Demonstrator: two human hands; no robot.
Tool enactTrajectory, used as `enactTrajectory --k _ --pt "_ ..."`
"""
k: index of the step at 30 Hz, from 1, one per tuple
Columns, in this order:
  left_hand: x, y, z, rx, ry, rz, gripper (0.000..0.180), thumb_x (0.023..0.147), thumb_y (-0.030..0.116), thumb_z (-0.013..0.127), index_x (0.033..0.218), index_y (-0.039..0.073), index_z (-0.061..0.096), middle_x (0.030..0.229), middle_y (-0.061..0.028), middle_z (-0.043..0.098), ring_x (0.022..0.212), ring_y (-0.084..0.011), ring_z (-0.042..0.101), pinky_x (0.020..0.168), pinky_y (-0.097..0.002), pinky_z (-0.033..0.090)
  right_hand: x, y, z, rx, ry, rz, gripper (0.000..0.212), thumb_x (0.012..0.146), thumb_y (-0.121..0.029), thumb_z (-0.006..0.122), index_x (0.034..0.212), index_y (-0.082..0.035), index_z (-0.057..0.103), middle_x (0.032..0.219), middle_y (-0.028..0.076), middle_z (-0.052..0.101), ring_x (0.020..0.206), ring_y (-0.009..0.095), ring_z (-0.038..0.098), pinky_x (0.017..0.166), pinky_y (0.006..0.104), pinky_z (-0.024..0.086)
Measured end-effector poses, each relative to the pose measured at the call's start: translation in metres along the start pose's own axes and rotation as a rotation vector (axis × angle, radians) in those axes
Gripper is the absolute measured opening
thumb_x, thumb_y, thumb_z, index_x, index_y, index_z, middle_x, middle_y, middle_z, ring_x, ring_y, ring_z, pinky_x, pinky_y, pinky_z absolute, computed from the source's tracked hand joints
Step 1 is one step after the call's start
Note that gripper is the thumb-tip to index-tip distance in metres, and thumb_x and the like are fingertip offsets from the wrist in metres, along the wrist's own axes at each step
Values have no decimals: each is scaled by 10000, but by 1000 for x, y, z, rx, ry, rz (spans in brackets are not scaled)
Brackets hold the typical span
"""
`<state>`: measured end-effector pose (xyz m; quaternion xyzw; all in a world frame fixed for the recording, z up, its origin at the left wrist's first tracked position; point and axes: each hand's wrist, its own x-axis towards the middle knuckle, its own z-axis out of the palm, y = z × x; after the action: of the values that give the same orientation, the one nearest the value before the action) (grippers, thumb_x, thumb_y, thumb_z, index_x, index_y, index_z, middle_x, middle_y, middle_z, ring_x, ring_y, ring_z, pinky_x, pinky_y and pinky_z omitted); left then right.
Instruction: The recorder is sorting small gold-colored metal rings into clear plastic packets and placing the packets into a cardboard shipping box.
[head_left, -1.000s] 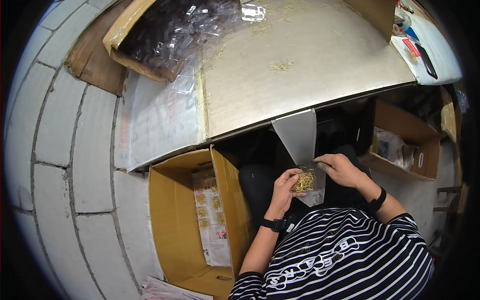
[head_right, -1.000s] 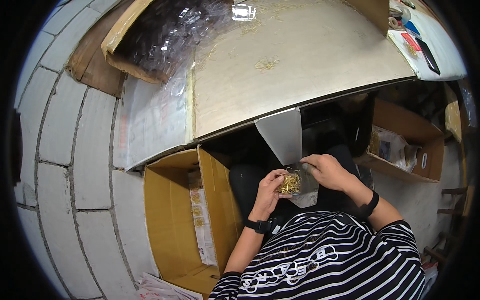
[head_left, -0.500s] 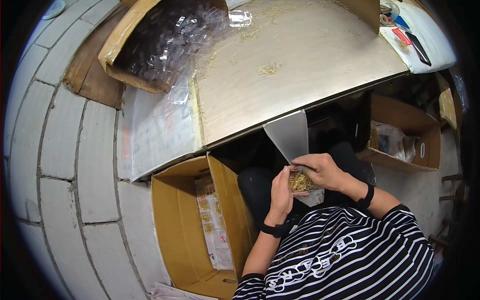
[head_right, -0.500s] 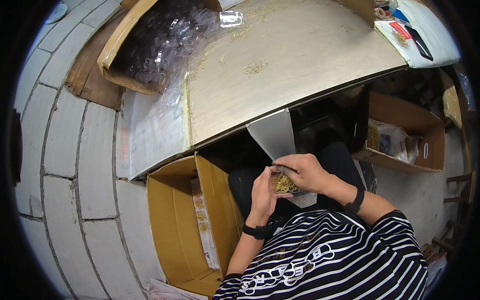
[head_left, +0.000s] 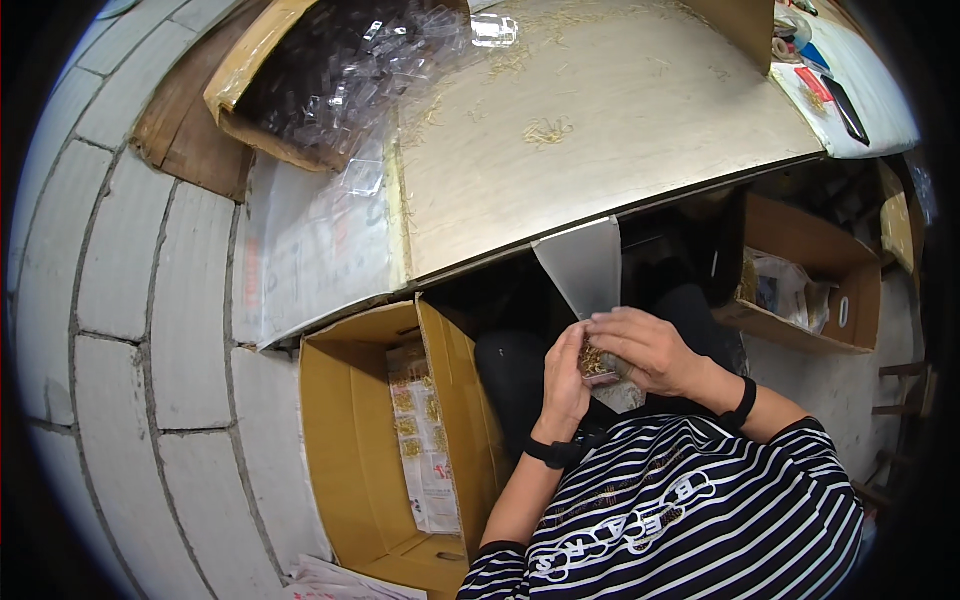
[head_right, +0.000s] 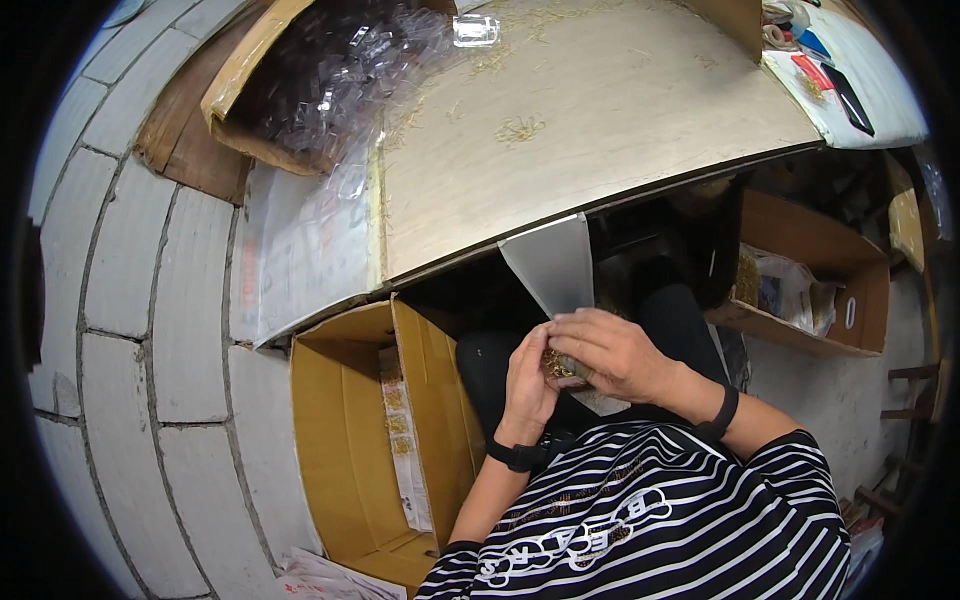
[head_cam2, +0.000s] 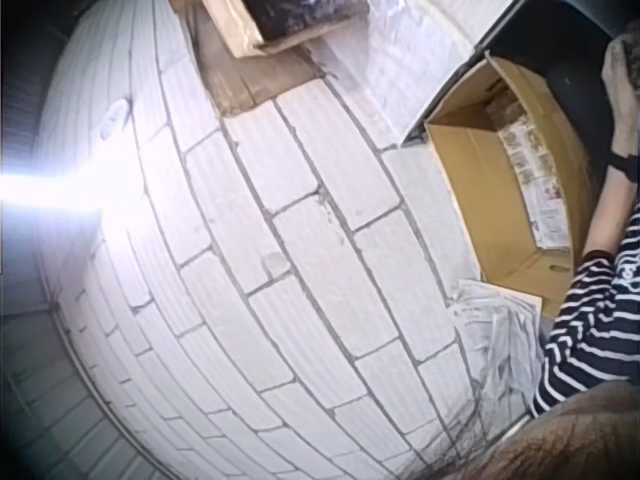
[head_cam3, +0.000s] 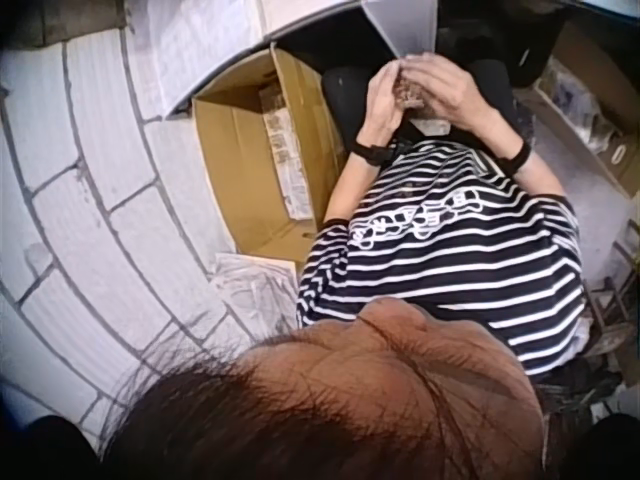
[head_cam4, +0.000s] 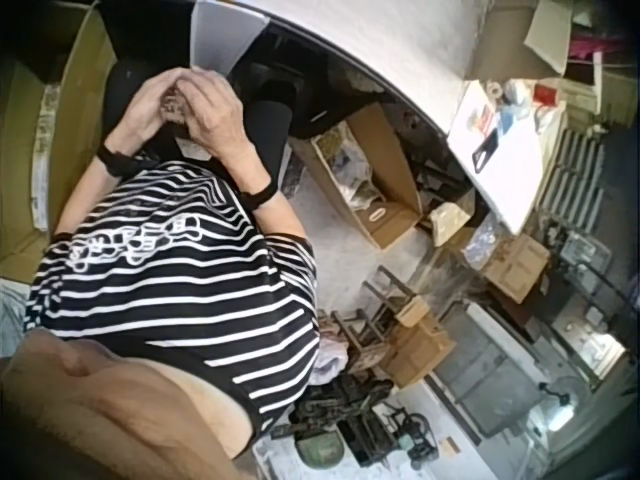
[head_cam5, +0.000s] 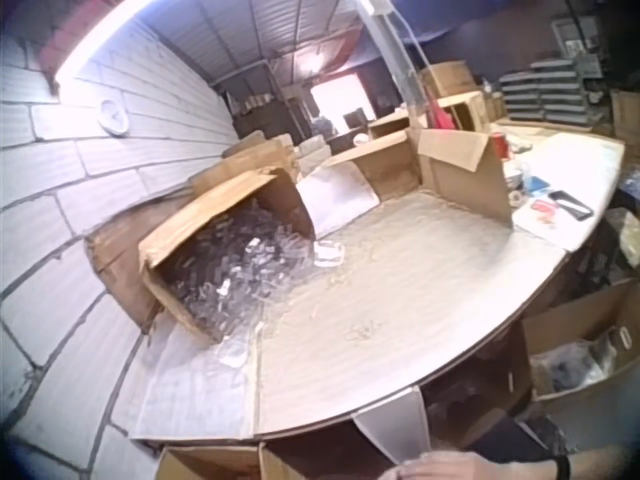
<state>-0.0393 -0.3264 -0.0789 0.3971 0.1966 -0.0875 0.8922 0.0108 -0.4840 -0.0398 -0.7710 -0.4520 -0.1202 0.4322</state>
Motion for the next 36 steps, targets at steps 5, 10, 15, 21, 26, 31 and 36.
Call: enactTrajectory --k 5,10,15,21,26,31,36 --pt "-11 9 13 145 -31 -41 227 982 175 445 1111 23 552 995 -54 609 820 -137 642 609 -270 580 7 8 -1 27 90 135 319 756 -9 623 1074 8 604 1077 157 629 1037 340 601 883 404 489" --pt "-15 7 16 238 -27 18 220 971 133 456 1139 19 542 988 -62 611 813 -144 648 587 -282 587 19 17 -4 370 -225 763 276 840 -156 618 1008 61 648 883 158 673 809 243 649 733 305 508" --pt "-13 4 11 245 -24 52 201 973 134 463 1120 14 530 979 -80 614 801 -166 664 584 -280 601 16 18 11 590 -135 821 224 811 -127 673 946 52 681 792 107 689 721 136 635 678 263 513" --pt "-12 6 13 194 -32 40 232 946 88 498 1160 10 539 980 -72 619 816 -158 658 613 -284 601 12 15 17 661 81 786 142 781 -40 683 907 26 688 822 89 690 747 124 644 698 247 520" --pt "-10 6 12 158 -37 31 224 943 83 502 1150 9 544 985 -84 621 826 -177 664 618 -303 608 8 12 21 695 169 766 123 780 -20 688 897 18 682 830 80 686 761 123 646 711 248 524" --pt "-11 4 14 135 -12 18 224 944 87 502 1148 1 540 998 -93 618 832 -187 666 623 -313 612 3 19 23 801 208 770 132 788 -6 681 915 22 668 837 79 680 763 127 645 711 249 528" --pt "-12 2 16 185 27 62 261 936 74 510 1186 0 527 1045 -112 607 872 -193 660 644 -316 612 5 18 24 870 269 795 105 790 28 675 893 15 653 841 70 674 764 117 639 707 244 528"
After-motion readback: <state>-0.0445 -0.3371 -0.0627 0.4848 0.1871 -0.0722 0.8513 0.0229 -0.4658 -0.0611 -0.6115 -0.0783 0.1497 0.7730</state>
